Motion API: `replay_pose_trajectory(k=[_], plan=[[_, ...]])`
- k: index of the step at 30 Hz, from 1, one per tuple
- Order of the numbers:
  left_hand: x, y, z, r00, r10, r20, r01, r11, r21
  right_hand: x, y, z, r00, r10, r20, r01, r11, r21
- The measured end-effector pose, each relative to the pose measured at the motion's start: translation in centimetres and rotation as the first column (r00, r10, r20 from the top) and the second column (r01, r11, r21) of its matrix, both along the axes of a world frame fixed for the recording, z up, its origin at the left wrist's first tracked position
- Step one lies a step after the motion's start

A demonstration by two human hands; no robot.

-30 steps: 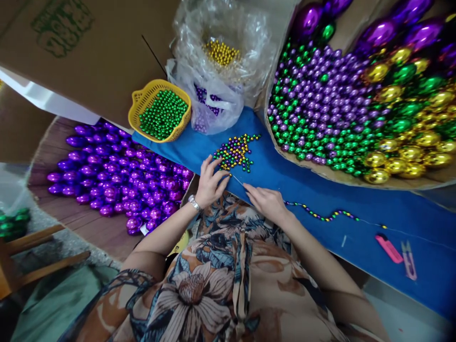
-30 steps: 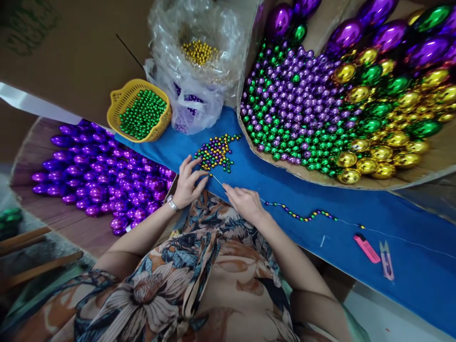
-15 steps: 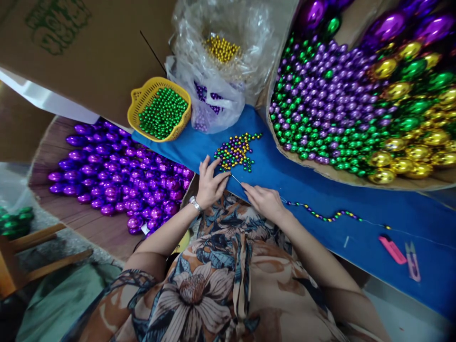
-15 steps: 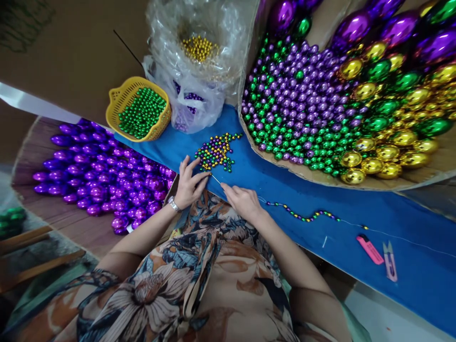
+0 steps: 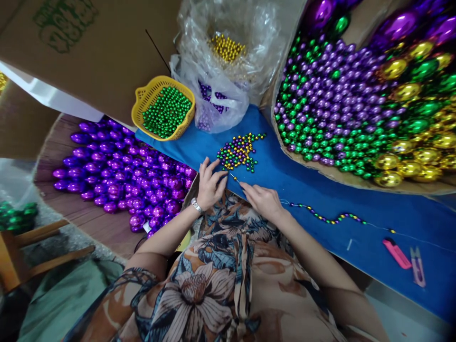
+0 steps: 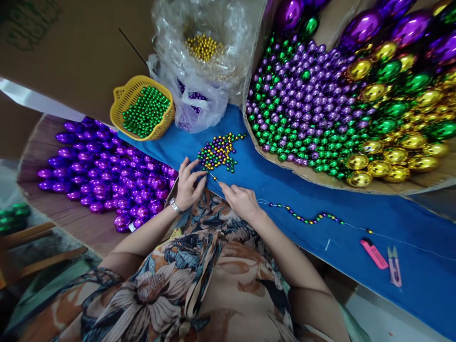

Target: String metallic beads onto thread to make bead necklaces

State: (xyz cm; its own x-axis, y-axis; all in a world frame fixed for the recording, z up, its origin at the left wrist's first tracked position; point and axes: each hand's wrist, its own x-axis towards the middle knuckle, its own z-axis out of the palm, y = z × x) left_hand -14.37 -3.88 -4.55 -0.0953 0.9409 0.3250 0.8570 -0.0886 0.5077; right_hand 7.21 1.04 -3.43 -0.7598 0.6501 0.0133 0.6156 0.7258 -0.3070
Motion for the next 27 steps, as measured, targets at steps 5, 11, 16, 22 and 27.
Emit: replay_pose_trajectory(k=[5,11,16,22,27], plan=[[-0.5,0.0,-0.5,0.999,0.026,-0.035,-0.026,1.0,0.007,-0.3,0.0,-0.1,1.0,0.011,-0.001,-0.011,1.0,-0.007],[-0.7,-0.1,-0.7,0.998,0.061,-0.033,-0.062,0.997,-0.04,-0.6,0.1,-0.1,1.0,0.02,0.005,-0.02,1.0,0.001],[-0.8,0.0,-0.8,0.997,0.065,-0.036,-0.066,0.998,-0.017,-0.7,0.1,0.1,1.0,0.018,0.025,-0.017,1.0,-0.021],[-0.4,-0.1,-0.6,0.999,0.041,-0.036,-0.041,0.999,-0.013,-1.3,0.0,0.0,0.996,-0.001,0.087,0.003,1.0,-0.028],[0.2,-0.3,-0.1,0.999,-0.019,-0.035,0.019,1.0,0.006,-1.6,0.0,0.2,0.997,-0.024,0.08,0.026,1.0,-0.018]])
